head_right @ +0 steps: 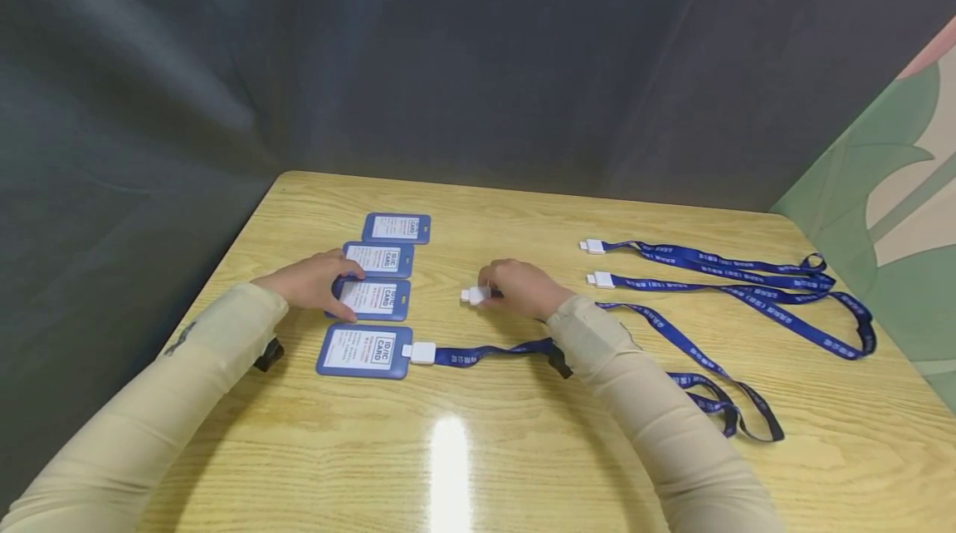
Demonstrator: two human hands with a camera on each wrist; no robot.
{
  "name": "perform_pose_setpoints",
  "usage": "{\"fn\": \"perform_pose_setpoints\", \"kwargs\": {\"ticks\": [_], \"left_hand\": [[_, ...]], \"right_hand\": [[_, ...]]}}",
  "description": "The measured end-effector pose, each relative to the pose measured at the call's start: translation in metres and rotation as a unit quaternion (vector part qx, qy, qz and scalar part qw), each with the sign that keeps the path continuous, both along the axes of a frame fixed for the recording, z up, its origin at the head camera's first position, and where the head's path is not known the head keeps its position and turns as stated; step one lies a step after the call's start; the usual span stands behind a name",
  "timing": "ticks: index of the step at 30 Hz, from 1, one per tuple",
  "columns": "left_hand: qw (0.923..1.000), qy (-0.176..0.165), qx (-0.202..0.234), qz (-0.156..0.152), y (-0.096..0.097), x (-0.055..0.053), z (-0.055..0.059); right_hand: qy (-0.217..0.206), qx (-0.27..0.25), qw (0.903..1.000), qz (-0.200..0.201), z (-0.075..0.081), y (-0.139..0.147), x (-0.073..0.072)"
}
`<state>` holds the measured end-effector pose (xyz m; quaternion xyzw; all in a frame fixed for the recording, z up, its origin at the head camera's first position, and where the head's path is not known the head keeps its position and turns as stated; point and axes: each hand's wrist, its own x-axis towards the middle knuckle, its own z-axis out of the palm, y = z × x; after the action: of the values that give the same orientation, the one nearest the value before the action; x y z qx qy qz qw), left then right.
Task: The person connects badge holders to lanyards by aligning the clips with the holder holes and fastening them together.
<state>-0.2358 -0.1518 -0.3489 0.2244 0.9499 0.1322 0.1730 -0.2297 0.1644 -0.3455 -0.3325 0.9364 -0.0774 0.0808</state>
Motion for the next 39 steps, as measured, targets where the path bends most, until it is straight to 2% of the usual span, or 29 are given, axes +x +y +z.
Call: {"fn": "perform_pose_setpoints", "kwargs": {"ticks": [39], "left_hand": [[1.0000,0.002,-0.002,-0.007,0.000,0.000,0.001]], "right_hand": [[0.004,0.000,0.9999,0.016,-0.003,-0.012,0.000]]}}
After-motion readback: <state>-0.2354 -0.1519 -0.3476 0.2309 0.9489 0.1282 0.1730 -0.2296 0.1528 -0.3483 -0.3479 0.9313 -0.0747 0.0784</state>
